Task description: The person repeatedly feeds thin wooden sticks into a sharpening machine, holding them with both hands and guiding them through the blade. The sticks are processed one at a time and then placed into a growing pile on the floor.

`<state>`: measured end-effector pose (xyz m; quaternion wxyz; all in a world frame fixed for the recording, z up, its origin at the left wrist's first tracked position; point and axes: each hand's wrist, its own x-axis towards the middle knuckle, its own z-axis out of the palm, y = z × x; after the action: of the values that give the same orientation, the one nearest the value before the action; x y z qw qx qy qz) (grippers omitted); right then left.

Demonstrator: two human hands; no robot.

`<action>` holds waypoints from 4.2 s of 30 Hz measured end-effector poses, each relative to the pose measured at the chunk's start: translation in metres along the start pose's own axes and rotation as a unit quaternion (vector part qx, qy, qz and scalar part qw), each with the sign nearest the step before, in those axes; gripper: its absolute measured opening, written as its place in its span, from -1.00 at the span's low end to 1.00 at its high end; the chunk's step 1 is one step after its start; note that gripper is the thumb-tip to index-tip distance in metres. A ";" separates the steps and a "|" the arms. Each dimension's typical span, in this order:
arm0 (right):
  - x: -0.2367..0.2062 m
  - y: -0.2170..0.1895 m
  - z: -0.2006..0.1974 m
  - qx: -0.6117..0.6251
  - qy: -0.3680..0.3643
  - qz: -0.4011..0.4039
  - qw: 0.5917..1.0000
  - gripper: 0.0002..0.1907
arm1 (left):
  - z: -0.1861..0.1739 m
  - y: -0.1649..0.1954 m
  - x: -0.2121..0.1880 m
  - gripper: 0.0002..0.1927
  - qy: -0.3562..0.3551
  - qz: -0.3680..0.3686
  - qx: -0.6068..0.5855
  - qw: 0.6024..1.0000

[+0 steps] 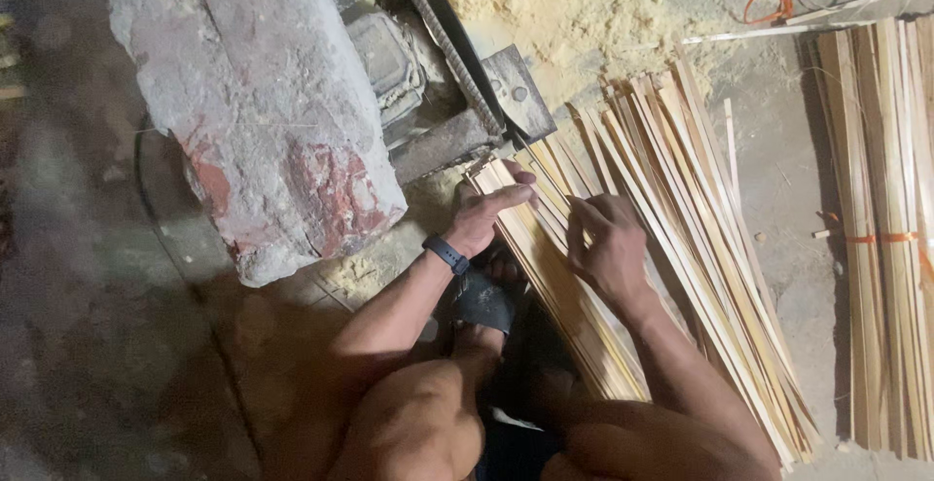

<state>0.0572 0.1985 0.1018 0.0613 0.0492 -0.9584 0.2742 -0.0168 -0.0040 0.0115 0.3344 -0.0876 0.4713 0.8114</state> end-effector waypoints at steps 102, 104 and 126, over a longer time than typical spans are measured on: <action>-0.011 -0.019 -0.024 -0.029 0.092 -0.070 0.993 -0.77 | 0.003 -0.002 0.007 -0.66 0.045 -0.055 -0.024 0.997; -0.010 -0.016 -0.014 0.093 -0.009 0.020 0.995 -0.77 | 0.008 0.000 0.007 -0.67 0.046 -0.045 -0.024 0.998; -0.015 -0.013 -0.011 -0.027 0.110 -0.070 0.991 -0.72 | 0.005 -0.001 0.005 -0.51 0.034 -0.064 0.006 0.997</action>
<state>0.0750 0.1941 0.1162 0.1868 0.0838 -0.9470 0.2474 -0.0191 0.0033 0.0112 0.3696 -0.1434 0.4808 0.7821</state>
